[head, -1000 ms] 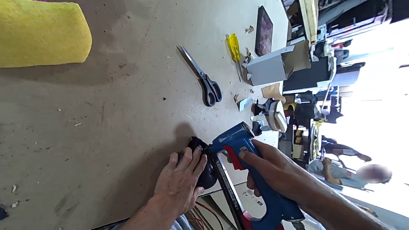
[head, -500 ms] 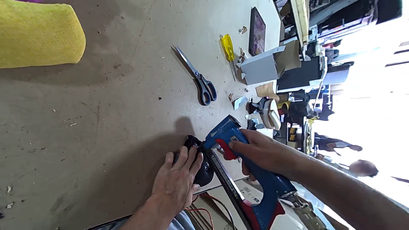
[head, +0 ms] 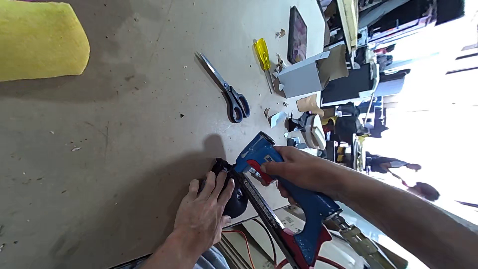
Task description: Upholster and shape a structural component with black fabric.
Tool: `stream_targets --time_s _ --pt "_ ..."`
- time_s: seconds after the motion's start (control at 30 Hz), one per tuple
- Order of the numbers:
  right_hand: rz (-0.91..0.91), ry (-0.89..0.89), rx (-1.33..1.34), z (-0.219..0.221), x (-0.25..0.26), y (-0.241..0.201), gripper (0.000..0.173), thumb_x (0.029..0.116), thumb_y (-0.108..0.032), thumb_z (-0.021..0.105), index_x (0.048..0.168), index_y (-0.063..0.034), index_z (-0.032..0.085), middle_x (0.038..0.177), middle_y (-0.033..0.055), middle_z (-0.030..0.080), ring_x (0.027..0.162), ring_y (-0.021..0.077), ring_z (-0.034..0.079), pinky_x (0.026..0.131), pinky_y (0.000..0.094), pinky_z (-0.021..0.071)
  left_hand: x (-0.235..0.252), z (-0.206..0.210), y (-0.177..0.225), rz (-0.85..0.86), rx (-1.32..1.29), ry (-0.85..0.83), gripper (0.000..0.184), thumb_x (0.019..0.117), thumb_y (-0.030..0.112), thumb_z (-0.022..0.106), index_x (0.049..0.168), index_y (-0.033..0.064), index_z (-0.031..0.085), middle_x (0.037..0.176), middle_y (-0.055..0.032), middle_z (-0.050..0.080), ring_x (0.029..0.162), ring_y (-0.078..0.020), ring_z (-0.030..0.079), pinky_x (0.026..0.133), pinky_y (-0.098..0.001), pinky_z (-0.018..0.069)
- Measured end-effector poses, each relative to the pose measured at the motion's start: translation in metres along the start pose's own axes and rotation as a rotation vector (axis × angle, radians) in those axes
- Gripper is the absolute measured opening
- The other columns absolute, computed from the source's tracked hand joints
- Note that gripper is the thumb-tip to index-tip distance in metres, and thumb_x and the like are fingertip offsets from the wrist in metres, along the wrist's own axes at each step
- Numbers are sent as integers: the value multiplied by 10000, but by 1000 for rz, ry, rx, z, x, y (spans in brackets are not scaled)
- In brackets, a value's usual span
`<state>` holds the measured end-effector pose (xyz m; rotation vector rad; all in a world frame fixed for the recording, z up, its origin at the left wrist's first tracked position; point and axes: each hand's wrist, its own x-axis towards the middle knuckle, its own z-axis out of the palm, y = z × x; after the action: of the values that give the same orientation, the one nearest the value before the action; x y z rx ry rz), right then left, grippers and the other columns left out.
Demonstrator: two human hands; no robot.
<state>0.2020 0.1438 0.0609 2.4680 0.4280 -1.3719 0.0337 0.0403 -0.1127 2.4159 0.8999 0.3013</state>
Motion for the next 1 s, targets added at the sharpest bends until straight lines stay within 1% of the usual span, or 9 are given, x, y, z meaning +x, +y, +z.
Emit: stream_targets --time_s 0.1,0.2,0.3,0.4,0.57,0.7,0.8,0.87,1.0 --pt "-7 -6 -38 -4 -6 -3 226 1100 -229 488 1275 -87 482 833 81 684 452 160 592 418 298 536 1 0 1 8 11 13 843 793 689 659 1519 287 517 1572 -57 494 1405 -313 497 1015 -605 404" --pt "-53 -6 -6 -24 0 7 243 1097 -252 492 1279 -91 496 878 114 707 475 202 635 433 330 568 2 0 -1 -1 51 36 864 770 731 650 1516 315 516 1580 -45 483 1391 -300 506 992 -585 419" --pt "-58 -24 79 -43 4 23 236 1092 -286 497 1267 -129 512 983 128 749 515 238 671 451 342 582 -2 5 2 -19 84 88 867 746 773 637 1499 360 521 1551 -35 512 1357 -286 525 975 -564 418" --pt "-99 -76 151 -39 3 24 223 1104 -264 466 1252 -101 505 936 135 728 471 219 638 425 328 563 -2 7 3 -37 100 110 839 753 787 604 1489 394 523 1532 -35 528 1355 -298 520 971 -557 417" --pt "-114 -198 133 -32 15 24 201 1082 -267 526 1215 -116 516 935 124 716 509 232 665 442 342 590 -3 9 3 -54 107 126 805 770 798 570 1478 418 525 1551 -21 511 1381 -296 492 1008 -558 377" --pt "-90 -210 91 -30 22 18 220 1075 -293 538 1220 -129 517 967 129 729 521 255 675 451 365 596 -5 10 4 -59 102 121 807 778 788 574 1488 408 516 1560 -15 503 1409 -279 469 1032 -558 361" --pt "-64 -207 73 -30 21 10 216 1086 -288 517 1212 -113 514 925 125 707 493 221 657 446 335 591 -4 9 3 -61 97 123 811 770 778 580 1486 401 523 1558 -19 507 1413 -275 471 1030 -559 366" --pt "-41 -221 64 -31 22 6 210 1091 -284 504 1209 -111 512 932 123 714 490 209 657 444 319 584 -4 9 4 -62 108 118 804 779 785 559 1487 406 520 1560 -15 506 1411 -270 474 1025 -554 368" --pt "-32 -219 20 -31 21 3 215 1089 -298 507 1214 -122 514 950 124 718 513 230 671 453 344 595 -5 10 5 -71 114 133 800 782 798 548 1481 411 526 1556 -4 510 1410 -259 472 1036 -547 353"
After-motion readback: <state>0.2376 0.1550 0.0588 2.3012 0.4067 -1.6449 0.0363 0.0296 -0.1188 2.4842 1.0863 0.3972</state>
